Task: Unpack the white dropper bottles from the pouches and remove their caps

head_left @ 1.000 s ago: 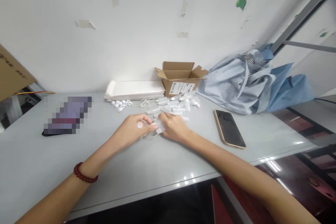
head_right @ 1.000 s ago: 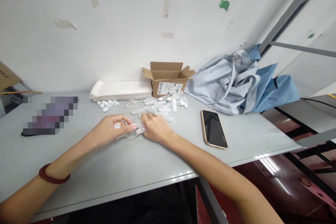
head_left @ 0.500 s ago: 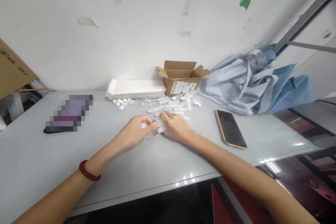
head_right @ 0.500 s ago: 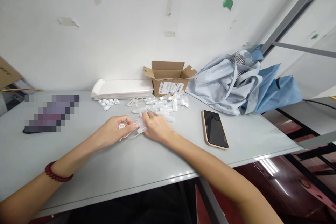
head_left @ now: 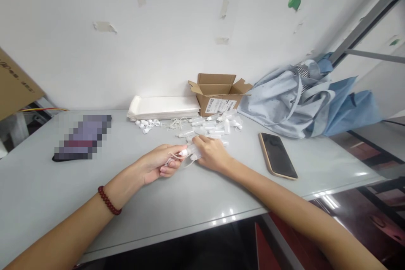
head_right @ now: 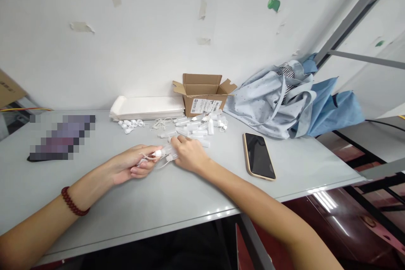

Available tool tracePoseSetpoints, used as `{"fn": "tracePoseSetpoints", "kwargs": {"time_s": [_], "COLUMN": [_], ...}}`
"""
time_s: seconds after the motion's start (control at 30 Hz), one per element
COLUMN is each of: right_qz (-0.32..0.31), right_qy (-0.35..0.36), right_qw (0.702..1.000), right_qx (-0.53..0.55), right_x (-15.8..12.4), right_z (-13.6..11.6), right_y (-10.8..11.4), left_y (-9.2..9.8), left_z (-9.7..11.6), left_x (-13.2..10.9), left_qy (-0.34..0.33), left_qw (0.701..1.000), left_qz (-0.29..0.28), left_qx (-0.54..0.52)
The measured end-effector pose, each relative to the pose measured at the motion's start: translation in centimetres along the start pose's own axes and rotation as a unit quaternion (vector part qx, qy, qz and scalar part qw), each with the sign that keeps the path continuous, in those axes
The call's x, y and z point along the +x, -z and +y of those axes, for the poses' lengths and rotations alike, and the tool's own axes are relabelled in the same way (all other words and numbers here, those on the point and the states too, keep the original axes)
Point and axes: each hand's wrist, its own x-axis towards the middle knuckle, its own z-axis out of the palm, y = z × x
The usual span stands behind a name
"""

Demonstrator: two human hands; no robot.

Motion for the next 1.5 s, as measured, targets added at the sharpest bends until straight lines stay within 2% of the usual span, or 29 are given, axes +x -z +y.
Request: {"fn": "tracePoseSetpoints", "kwargs": {"time_s": [0.17,0.3,0.37,0.47,0.53,0.6,0.7,0.87,1.13,1.5], "right_qz": [-0.004,-0.006,-0.005,-0.008,-0.011,-0.015,-0.019,-0.015,-0.022,-0.017], "right_qy": [-0.019,-0.026,-0.026,-0.023,-0.023,-0.023,-0.023,-0.017,-0.018,-0.023], "right_qw": [1.0,1.0,1.0,1.0,1.0,1.0,1.0,1.0,1.0,1.0], "right_qx": [0.014,0.012,0.01,0.011,0.011,0.009,0.005,0.002,0.007,0.008], "right_x": [0.0,0.0,0.0,-0.1,0.0,0.0,0.0,-0.1,-0.1,-0.2], "right_z": [0.3,0.4,0.4,0.3,0.3,0.3,0.3,0.2,0.2,0.2], "right_y": [-0.2,-0.3,-0.2,-0.1,0.0,0.0,0.0,0.1,0.1,0.2], "left_y": [0.2,2.7,4.6,7.3,8.7,9.5,9.8,9.1,8.8,7.9], "left_z": [0.7,2.3,3.1,3.8,3.9,3.8,3.5,3.0,2.5,2.6], "left_x": [-0.2,-0.5,-0.7,-0.6,-0.2,0.4,1.3,2.2,3.4,2.1], "left_qy": [-0.042,-0.108,-0.164,-0.248,-0.28,-0.294,-0.3,-0.339,-0.379,-0.378], "left_qw": [0.996,0.968,0.938,0.859,0.814,0.788,0.775,0.763,0.771,0.791], "left_qz": [0.045,0.125,0.206,0.359,0.417,0.445,0.462,0.483,0.474,0.435], "left_qx": [-0.062,-0.189,-0.226,-0.268,-0.291,-0.308,-0.31,-0.264,-0.193,-0.205]}}
